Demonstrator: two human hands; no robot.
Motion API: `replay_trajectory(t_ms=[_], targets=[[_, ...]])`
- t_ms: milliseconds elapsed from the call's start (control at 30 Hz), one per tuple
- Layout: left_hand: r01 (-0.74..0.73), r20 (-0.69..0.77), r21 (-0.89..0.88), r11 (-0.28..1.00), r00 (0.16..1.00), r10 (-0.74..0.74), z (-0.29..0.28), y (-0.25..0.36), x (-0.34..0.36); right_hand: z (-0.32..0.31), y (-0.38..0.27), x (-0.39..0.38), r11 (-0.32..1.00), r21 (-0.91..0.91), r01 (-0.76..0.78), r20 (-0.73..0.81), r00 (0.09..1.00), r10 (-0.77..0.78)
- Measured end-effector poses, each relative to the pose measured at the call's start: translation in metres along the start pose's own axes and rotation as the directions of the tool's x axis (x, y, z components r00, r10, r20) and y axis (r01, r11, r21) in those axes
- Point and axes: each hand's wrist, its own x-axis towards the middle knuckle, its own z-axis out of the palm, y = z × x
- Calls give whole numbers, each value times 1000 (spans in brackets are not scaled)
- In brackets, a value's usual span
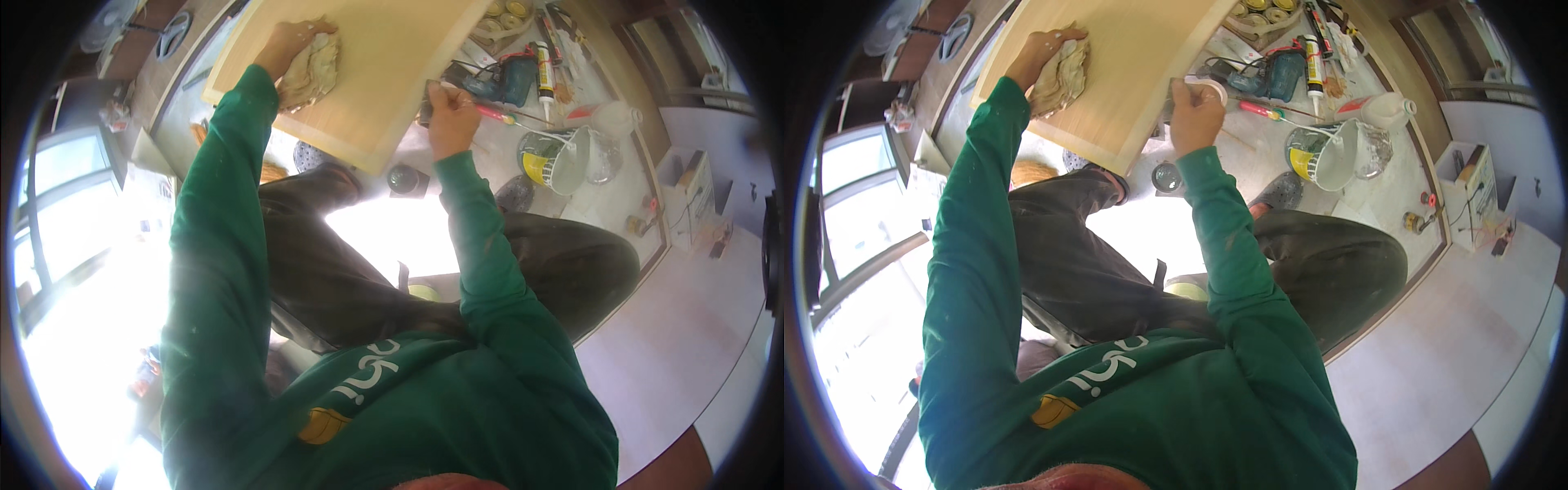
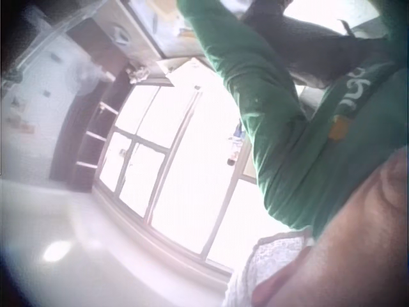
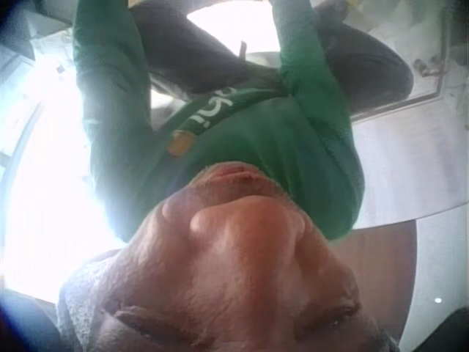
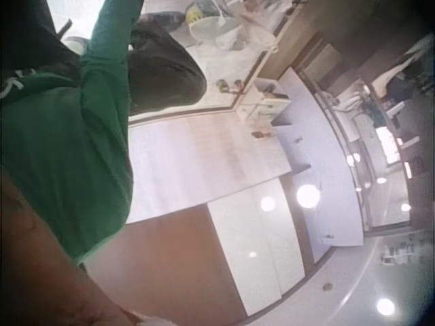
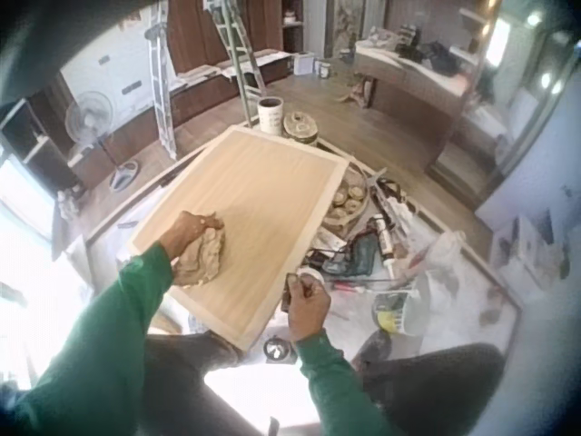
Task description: The person sits on the floor and repeatedly applies a liquid finish to a rectangular wooden board using a small brush, then wipes the surface with a cloth. The person alternates between brushing and wiping, occasionally flipping the board to treat different areas.
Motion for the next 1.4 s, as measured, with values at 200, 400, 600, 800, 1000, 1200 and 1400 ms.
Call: replay_trajectory(t_ms=[200,400,600,800,1000,1200,1400], targets=[[333,61,-195,923,943,-327,-4,4,-1,5,-4,-67,954,-296,51,-18,998,-59],[432,86,-601,673,872,-483,-5,22,4,11,-6,2,923,-372,96,-142,977,-159],[478,100,-622,620,834,-543,-7,22,6,21,-26,-19,929,-370,34,-138,986,-91],[472,97,-649,597,829,-551,-10,31,5,25,-21,-29,934,-357,-30,-195,980,-44],[552,172,-612,567,792,-586,-6,18,11,20,-14,51,859,-503,100,-210,950,-233],[394,84,-576,716,900,-428,-7,1,4,-61,-10,7,977,163,139,-163,980,-112],[322,63,-608,726,931,-360,-4,-1,1,-150,-7,-57,926,163,-340,-171,915,366]])
